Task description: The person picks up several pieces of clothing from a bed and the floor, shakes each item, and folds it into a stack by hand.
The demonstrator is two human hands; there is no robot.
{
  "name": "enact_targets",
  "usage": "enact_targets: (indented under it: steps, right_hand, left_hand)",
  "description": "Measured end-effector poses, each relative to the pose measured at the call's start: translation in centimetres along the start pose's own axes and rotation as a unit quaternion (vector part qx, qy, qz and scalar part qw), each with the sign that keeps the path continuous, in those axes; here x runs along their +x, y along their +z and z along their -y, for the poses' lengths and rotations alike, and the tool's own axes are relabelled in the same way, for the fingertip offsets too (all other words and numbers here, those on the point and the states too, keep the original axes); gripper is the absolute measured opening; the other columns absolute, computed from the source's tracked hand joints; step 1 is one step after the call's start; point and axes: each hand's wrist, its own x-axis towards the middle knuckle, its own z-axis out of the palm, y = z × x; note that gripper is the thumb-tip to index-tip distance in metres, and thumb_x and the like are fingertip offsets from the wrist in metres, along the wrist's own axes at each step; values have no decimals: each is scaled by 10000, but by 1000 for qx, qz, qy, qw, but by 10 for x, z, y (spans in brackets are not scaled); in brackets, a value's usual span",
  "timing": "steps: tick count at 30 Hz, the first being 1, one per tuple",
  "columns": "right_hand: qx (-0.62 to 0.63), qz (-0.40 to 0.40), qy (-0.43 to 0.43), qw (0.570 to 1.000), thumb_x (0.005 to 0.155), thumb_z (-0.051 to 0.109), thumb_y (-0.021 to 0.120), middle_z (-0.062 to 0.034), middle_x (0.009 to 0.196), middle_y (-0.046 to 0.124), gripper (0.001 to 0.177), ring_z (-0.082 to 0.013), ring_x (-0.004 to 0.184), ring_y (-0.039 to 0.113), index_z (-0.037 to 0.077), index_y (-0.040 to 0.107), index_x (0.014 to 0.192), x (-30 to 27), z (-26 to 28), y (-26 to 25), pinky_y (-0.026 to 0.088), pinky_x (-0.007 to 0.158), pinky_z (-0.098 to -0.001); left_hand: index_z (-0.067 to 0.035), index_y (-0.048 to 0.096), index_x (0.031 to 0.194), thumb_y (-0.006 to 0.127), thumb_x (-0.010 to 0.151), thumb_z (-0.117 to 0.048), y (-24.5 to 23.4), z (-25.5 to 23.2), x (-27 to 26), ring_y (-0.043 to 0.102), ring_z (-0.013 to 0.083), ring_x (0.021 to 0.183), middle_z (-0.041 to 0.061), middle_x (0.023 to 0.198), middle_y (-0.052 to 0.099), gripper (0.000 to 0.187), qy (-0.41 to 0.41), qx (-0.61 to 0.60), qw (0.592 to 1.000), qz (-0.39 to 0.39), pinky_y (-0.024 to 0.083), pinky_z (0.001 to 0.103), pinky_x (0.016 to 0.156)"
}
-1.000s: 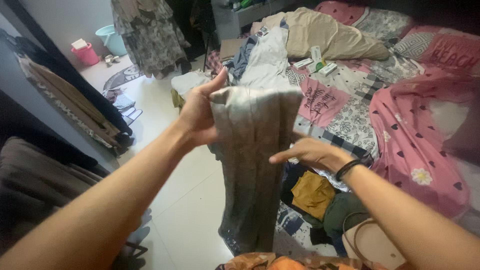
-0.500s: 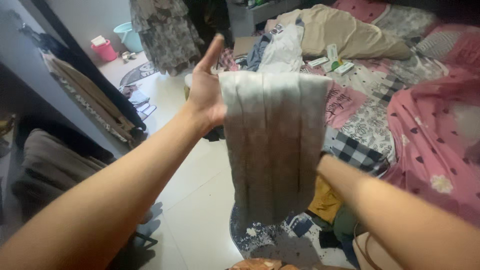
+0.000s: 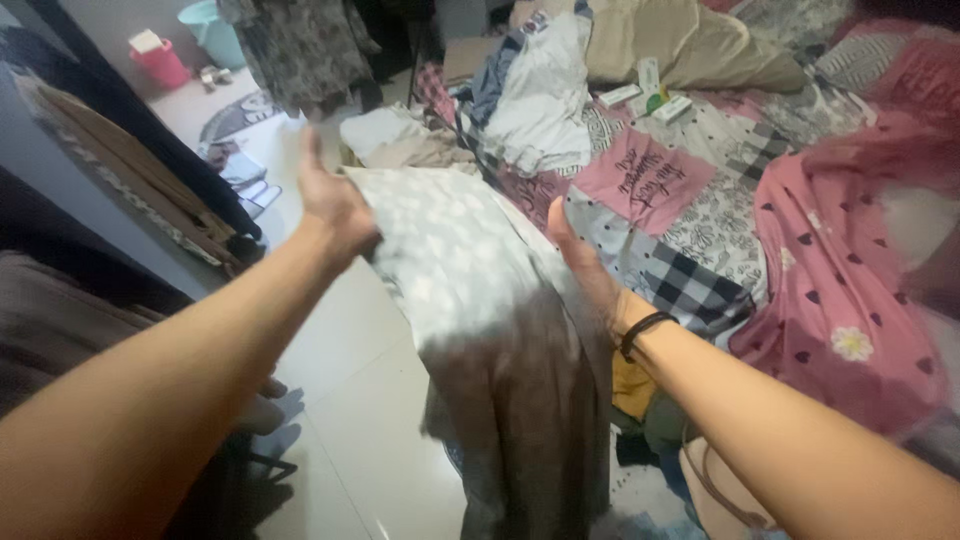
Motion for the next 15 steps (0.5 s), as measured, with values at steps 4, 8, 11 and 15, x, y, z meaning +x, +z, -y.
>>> enact_targets:
  steps: [4, 8, 11, 15]
  right_hand:
    - [100, -41, 0, 994, 874, 760, 612, 49, 1648, 241, 1073, -81, 1493, 239, 54, 223, 1583, -10, -18, -25, 233, 1220, -296]
    - [112, -62, 196, 972, 803, 842, 537, -169, 1405, 634, 1093, -238, 1259, 604, -25, 570, 1469, -19, 0, -42, 462, 1087, -375]
    - [263, 76, 249, 929, 798, 662, 694, -139, 1376, 633, 924, -244, 1230, 610, 38, 548, 1465, -47, -2, -53, 476, 1071, -411]
    - [229, 217, 255, 914, 757, 418, 811, -142, 1347, 656, 841, -228, 1209, 628, -11, 551, 1433, -30, -54, -93, 486, 1051, -397]
  left_hand:
    - [-57, 394, 1565, 436, 902, -718, -35, -21, -6, 400, 469, 1501, 227, 1617, 440, 938, 59, 64, 996, 0, 280, 658, 1240]
    - [-75, 409, 1561, 387, 916, -723, -70, -32, -9, 391, 490, 1503, 238, 1631, 419, 914, 94, 33, 995, -30, 260, 676, 1245]
    - [-74, 431, 1560, 377, 916, -724, -84, -43, -7, 394, 465, 1516, 224, 1650, 415, 917, 121, 32, 992, -22, 246, 677, 1251]
    - [-10, 451, 1559, 368, 942, -748, -84, -64, 0, 399, 482, 1517, 256, 1648, 425, 965, 144, -4, 989, -27, 248, 664, 1253]
